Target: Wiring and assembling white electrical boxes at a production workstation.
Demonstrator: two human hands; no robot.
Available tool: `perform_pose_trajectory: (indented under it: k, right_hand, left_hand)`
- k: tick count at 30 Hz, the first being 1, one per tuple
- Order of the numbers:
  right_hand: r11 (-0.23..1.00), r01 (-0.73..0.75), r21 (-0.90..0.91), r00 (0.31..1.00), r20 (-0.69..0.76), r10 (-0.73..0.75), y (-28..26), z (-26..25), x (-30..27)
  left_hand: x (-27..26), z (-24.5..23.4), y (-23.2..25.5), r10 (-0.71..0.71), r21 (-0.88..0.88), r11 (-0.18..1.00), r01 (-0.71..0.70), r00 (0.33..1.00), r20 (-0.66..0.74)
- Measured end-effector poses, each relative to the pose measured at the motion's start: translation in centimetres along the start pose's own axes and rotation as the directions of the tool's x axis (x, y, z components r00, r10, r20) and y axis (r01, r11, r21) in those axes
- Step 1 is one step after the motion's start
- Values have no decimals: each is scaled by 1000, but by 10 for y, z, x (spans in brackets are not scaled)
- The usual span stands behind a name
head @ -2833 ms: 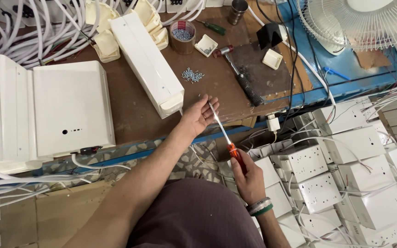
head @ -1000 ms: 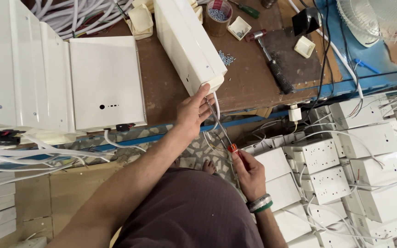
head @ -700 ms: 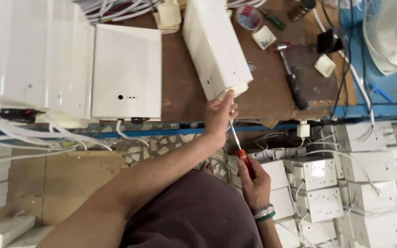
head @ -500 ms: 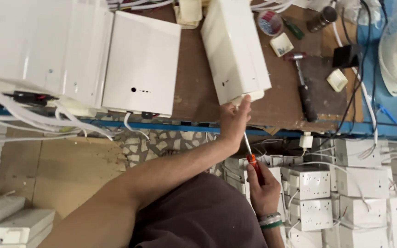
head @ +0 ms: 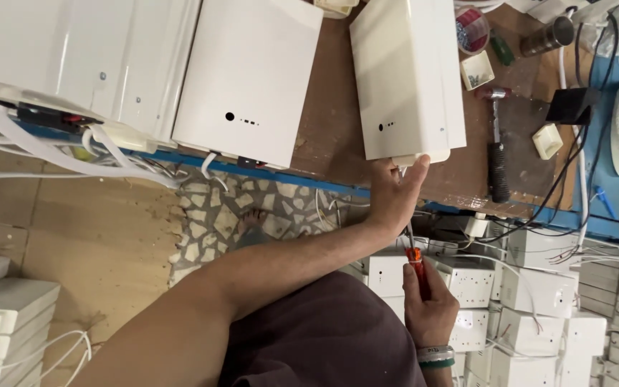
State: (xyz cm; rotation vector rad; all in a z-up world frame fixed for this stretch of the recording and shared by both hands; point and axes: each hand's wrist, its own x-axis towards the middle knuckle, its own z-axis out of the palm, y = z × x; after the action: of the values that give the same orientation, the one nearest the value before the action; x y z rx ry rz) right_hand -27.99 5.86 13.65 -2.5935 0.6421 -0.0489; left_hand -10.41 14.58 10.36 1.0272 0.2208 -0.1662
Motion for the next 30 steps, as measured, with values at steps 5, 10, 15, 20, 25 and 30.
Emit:
perform_pose_trajectory:
  k: [5, 10, 15, 20, 25, 30]
  right_hand:
    - [991, 79, 108, 997, -19, -77, -3, 2, 0]
    - [950, -177, 257, 976, 170, 136, -2, 7, 1]
    - [849, -258, 460, 954, 259, 150, 9, 16, 0]
    - [930, -157, 332, 980, 166, 107, -13, 11, -4]
    - [917, -191, 351, 970, 211, 122, -11, 12, -5]
    - [921, -235, 310, 953, 261, 155, -10, 5, -4]
  left_hand:
    - [0, 0, -12, 114, -93, 989, -116, 993, -23]
    - [2, 0, -9, 70, -46, 996, -70, 997, -15]
    - [5, 0, -20, 43, -12, 999, -42, 999, 10]
    - [4, 1, -10, 97, -118, 988, -95, 995, 9]
    - [3, -4, 1, 80, -117, 990, -74, 996, 49]
    - [3, -8, 10, 55, -48, 997, -53, 997, 50]
